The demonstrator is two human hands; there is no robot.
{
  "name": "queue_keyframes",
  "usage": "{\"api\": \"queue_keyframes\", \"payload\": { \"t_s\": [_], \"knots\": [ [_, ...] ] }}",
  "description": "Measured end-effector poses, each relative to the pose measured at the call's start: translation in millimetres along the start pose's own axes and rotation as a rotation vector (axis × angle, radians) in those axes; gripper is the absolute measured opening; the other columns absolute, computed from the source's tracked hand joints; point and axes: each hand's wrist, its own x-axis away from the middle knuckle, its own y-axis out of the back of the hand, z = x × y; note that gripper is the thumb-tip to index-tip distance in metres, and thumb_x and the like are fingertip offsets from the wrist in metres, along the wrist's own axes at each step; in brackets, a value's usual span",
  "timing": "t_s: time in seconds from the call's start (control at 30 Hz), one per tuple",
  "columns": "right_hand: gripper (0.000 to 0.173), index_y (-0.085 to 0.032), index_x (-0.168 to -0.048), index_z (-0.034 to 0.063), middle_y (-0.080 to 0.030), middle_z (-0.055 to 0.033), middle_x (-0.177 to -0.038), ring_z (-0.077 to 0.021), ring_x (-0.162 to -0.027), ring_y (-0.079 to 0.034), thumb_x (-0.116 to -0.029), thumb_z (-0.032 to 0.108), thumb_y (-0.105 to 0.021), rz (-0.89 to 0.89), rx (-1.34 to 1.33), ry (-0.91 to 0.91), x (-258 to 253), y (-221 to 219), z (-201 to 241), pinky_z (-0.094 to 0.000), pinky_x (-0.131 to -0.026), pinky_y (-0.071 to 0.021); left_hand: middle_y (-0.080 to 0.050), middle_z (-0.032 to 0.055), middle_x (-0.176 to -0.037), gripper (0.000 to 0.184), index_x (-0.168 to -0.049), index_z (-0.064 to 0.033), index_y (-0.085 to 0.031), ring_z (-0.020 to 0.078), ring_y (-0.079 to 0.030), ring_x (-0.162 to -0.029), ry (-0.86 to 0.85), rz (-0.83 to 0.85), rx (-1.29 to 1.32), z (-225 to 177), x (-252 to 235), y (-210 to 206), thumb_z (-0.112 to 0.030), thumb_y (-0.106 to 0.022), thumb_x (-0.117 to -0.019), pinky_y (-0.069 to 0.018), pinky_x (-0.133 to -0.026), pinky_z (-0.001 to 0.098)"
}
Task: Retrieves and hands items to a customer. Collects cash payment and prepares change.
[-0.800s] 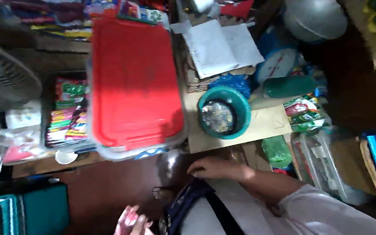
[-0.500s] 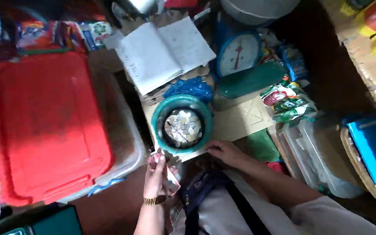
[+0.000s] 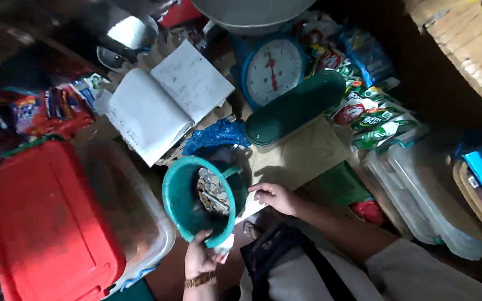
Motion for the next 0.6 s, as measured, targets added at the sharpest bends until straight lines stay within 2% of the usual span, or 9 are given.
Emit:
{"api": "queue_keyframes", "payload": {
  "t_s": [0.03, 0.1, 0.2, 0.27, 0.33, 0.4, 0.47, 0.5, 0.6],
  "knots": [
    [0.033, -0.066, -0.133, 0.0085, -0.070, -0.0108, -0.115, -0.0157, -0.097, -0.069, -0.1069, 0.021, -0.050, -0.032, 0.037, -0.046, -5.4, 3.9, -5.5, -0.0345, -0.088, -0.0575, -0.064, 0.0064, -0.060, 0.017, -0.084, -0.0078, -0.059, 0.0133, -0.057, -0.041, 0.022, 0.020, 0.006, -1.3, 9.0, 7.8, -0.010, -0.046, -0.0943, -0.0462, -0.034, 0.0290],
    [0.032, -0.071, -0.126, 0.0098, -0.072, -0.0097, -0.116, -0.0166, -0.104, -0.069, -0.1068, 0.024, -0.050, -0.129, 0.166, -0.091, -21.6, 9.3, -14.7, -0.0379, -0.096, -0.0549, -0.069, 0.0086, -0.069, 0.012, -0.092, -0.0073, -0.061, 0.0178, -0.066, -0.053, 0.035, 0.025, 0.015, -2.3, 21.1, 26.1, -0.009, -0.049, -0.0915, -0.0556, -0.044, 0.0352],
    [0.027, -0.070, -0.124, 0.0079, -0.071, -0.0143, -0.120, -0.0275, -0.112, -0.068, -0.1053, 0.019, -0.054, -0.206, 0.389, -0.067, -52.2, 9.1, -9.1, -0.0495, -0.101, -0.0527, -0.071, 0.0108, -0.080, 0.018, -0.107, -0.0054, -0.057, 0.0211, -0.071, -0.064, 0.007, -0.103, -0.017, 4.3, 35.4, 39.1, -0.003, -0.053, -0.0896, -0.0600, -0.052, 0.0404],
    [0.026, -0.071, -0.125, 0.0096, -0.068, -0.0126, -0.129, -0.0298, -0.121, -0.064, -0.1031, 0.012, -0.058, -0.215, 0.567, 0.067, -76.0, 4.5, -0.4, -0.0509, -0.106, -0.0505, -0.072, 0.0122, -0.083, 0.022, -0.110, -0.0038, -0.057, 0.0225, -0.072, -0.069, 0.020, -0.161, -0.013, 11.6, 40.3, 44.0, 0.000, -0.055, -0.0892, -0.0615, -0.057, 0.0427],
    [0.028, -0.072, -0.125, 0.0147, -0.066, -0.0078, -0.135, -0.0308, -0.128, -0.059, -0.1001, 0.008, -0.060, -0.260, 0.756, 0.277, -106.3, -0.5, 1.4, -0.0509, -0.110, -0.0471, -0.072, 0.0135, -0.081, 0.022, -0.110, -0.0035, -0.057, 0.0239, -0.071, -0.066, 0.051, -0.174, 0.000, 20.7, 38.5, 48.7, -0.001, -0.055, -0.0881, -0.0607, -0.055, 0.0436],
    [0.038, -0.066, -0.134, 0.0175, -0.058, -0.0060, -0.146, -0.0328, -0.135, -0.053, -0.0998, 0.004, -0.058, -0.241, 0.917, 0.318, -131.7, -1.6, 10.6, -0.0516, -0.112, -0.0461, -0.071, 0.0149, -0.083, 0.024, -0.110, -0.0026, -0.057, 0.0252, -0.071, -0.067, 0.061, -0.173, 0.031, 30.3, 32.5, 52.7, 0.000, -0.056, -0.0864, -0.0606, -0.056, 0.0450],
    [0.051, -0.053, -0.149, 0.0159, -0.055, -0.0106, -0.151, -0.0367, -0.133, -0.056, -0.1003, 0.001, -0.055, -0.212, 1.024, 0.208, -147.4, -1.4, 23.8, -0.0562, -0.107, -0.0478, -0.071, 0.0152, -0.085, 0.026, -0.111, -0.0014, -0.057, 0.0253, -0.072, -0.071, 0.037, -0.175, 0.064, 36.6, 25.8, 51.5, 0.002, -0.057, -0.0850, -0.0614, -0.059, 0.0453],
    [0.051, -0.051, -0.150, 0.0137, -0.058, -0.0143, -0.146, -0.0390, -0.126, -0.061, -0.1006, 0.001, -0.054, -0.216, 1.046, 0.160, -153.4, -1.1, 26.5, -0.0587, -0.102, -0.0508, -0.071, 0.0152, -0.084, 0.025, -0.110, -0.0011, -0.058, 0.0252, -0.072, -0.071, 0.026, -0.171, 0.073, 37.5, 22.0, 49.1, 0.003, -0.057, -0.0849, -0.0616, -0.059, 0.0451],
    [0.037, -0.059, -0.138, 0.0060, -0.065, -0.0204, -0.132, -0.0418, -0.115, -0.067, -0.1011, 0.003, -0.055, -0.231, 1.097, 0.145, -151.6, -1.6, 26.8, -0.0584, -0.095, -0.0550, -0.071, 0.0167, -0.085, 0.025, -0.110, 0.0004, -0.059, 0.0265, -0.072, -0.071, 0.001, -0.148, 0.100, 32.9, 7.6, 38.3, 0.002, -0.056, -0.0856, -0.0615, -0.059, 0.0461]
  ]
}}
